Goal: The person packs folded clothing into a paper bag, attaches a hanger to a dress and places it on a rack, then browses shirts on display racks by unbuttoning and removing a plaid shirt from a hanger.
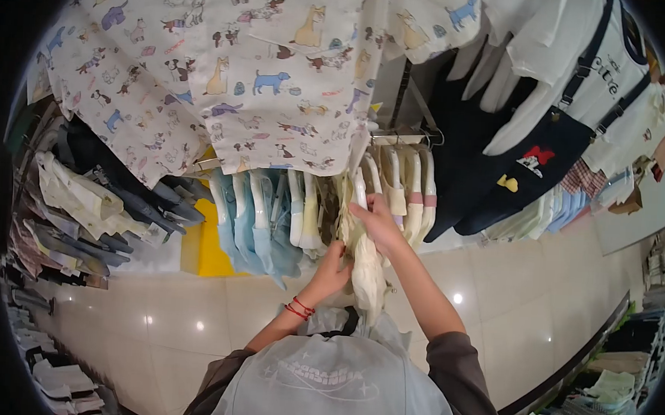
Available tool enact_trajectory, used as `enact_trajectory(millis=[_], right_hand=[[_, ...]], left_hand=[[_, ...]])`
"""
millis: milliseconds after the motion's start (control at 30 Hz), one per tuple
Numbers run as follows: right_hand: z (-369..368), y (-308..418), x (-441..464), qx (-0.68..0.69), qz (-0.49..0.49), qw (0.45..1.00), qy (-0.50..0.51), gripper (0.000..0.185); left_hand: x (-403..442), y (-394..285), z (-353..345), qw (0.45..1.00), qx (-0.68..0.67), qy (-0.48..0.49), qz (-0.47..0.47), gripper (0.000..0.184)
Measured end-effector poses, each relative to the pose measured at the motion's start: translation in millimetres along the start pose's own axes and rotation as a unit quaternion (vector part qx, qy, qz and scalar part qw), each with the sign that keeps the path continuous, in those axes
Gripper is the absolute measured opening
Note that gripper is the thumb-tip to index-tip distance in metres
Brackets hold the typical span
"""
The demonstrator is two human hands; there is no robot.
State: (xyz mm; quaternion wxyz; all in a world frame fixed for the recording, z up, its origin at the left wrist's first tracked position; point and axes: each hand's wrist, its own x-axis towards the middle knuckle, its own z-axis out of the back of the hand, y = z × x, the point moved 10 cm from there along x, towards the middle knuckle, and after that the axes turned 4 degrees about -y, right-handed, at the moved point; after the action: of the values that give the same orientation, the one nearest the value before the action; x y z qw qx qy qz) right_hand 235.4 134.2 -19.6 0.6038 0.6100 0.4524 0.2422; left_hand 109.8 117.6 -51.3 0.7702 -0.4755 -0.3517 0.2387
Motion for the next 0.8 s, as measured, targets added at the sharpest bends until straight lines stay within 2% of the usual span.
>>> enact_trajectory(millis=[33, 100, 167, 267, 367, 500, 533, 633, 667, 767, 800], right_hand=[[-2, 2, 14, -0.013, 0.007, 1.0, -0.009, 0.032], [-7, 0, 38, -0.039, 0.02, 0.999, -0.028, 0.031], [-17, -3, 51, -0.008, 0.036, 0.999, -0.031, 0.033], [-30, -2, 64, 0.042, 0.065, 0.997, -0.027, 0.04], [-38, -6, 65, 0.065, 0.065, 0.996, -0.01, 0.044], [-29, -43, 69, 0.088, 0.016, 0.996, -0.022, 0.046], [-32, -45, 71, 0.094, 0.026, 0.995, 0.014, 0.053], [-23, -67, 78, 0.062, 0.039, 0.997, 0.037, 0.056], [-24, -64, 71, 0.034, 0.024, 0.998, 0.04, 0.064], [-26, -46, 44, -0.161, 0.07, 0.984, 0.019, 0.075], [-26, -53, 39, -0.172, 0.111, 0.979, 0.021, 0.083]], left_hand=[[3, 2, 11, 0.999, 0.003, -0.047, -0.018, 0.042], [9, 8, 24, 0.992, -0.093, -0.056, 0.07, 0.046], [11, 16, 29, 0.966, -0.195, -0.066, 0.156, 0.048], [16, 14, 23, 0.984, -0.119, -0.025, 0.132, 0.053], [12, 23, 20, 0.986, 0.014, 0.017, 0.166, 0.06], [-5, 58, 13, 0.964, 0.074, 0.042, 0.251, 0.048], [-4, 60, 15, 0.967, 0.065, 0.023, 0.244, 0.045], [-10, 71, 15, 0.968, 0.049, -0.006, 0.245, 0.039], [-10, 75, 14, 0.965, 0.054, -0.002, 0.255, 0.039], [-14, 84, 12, 0.959, 0.055, -0.002, 0.277, 0.037], [-15, 87, 13, 0.958, 0.056, -0.002, 0.281, 0.037]])
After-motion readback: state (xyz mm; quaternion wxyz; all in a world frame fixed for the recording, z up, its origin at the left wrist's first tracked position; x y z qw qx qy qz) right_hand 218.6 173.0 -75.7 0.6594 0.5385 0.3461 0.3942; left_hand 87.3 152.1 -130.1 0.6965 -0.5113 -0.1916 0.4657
